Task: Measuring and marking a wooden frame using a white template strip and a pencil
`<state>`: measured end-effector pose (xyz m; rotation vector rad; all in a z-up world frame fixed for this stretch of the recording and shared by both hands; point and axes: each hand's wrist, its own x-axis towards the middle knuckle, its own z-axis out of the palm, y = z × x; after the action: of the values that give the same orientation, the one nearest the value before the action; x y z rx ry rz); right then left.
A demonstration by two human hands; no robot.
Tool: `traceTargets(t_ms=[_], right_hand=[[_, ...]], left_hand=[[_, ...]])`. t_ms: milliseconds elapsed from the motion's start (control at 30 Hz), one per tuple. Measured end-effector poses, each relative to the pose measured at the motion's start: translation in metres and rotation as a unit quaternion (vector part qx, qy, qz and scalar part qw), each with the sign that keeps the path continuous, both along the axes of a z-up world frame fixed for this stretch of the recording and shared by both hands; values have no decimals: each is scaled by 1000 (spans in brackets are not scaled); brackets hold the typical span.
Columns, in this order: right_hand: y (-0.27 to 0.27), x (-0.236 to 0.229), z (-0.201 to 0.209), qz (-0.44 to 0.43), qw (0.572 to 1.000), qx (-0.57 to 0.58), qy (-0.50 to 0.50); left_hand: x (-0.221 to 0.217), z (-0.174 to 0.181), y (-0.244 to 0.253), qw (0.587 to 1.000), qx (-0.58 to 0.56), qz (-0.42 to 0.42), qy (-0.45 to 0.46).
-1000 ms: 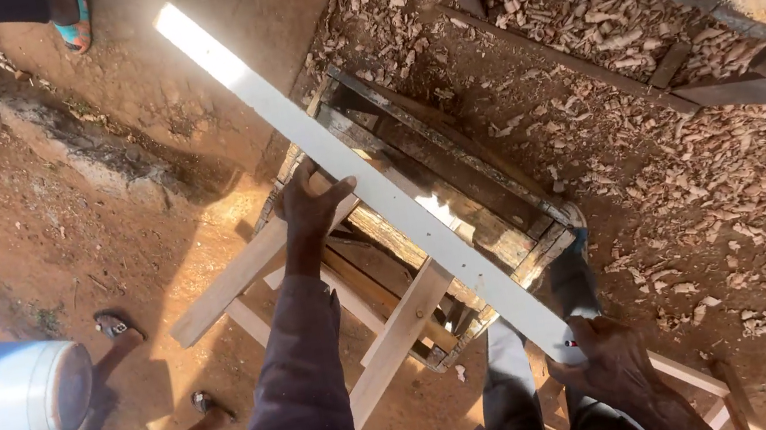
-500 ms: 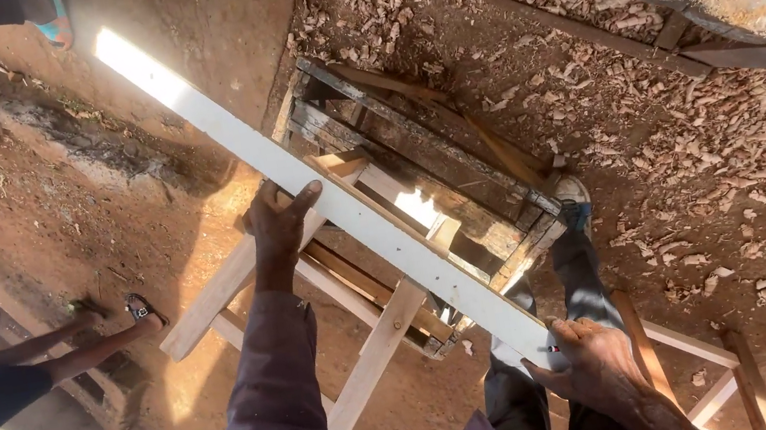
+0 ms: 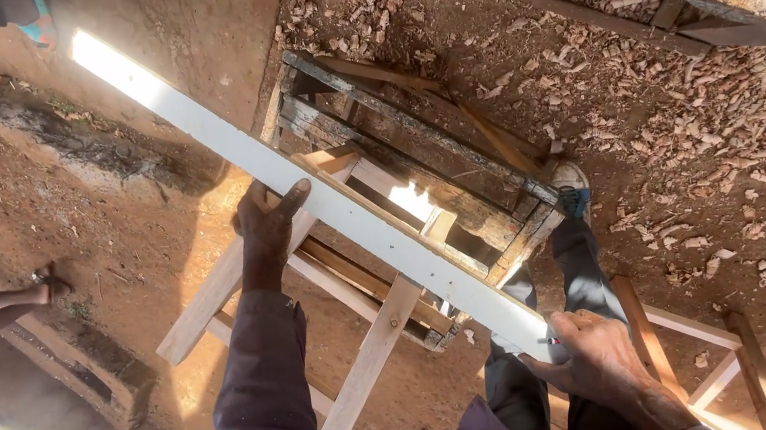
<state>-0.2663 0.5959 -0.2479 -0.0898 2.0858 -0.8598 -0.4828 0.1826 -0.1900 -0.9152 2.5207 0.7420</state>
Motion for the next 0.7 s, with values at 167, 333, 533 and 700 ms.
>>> traceTargets(t_ms=[167, 333, 533, 700], right_hand=[[6, 30, -29, 25, 986, -4, 164], [2, 26, -24, -17, 990, -10, 140], [8, 13, -21, 0, 994, -55, 92], [3, 9, -14, -21, 976, -87, 197]], left_hand=[[-7, 14, 14, 1000, -3, 11, -7], [-3, 7, 6, 1000, -6, 13, 5], [0, 0, -1, 999, -34, -16, 2], [-7, 16, 15, 999, -15, 16, -25]])
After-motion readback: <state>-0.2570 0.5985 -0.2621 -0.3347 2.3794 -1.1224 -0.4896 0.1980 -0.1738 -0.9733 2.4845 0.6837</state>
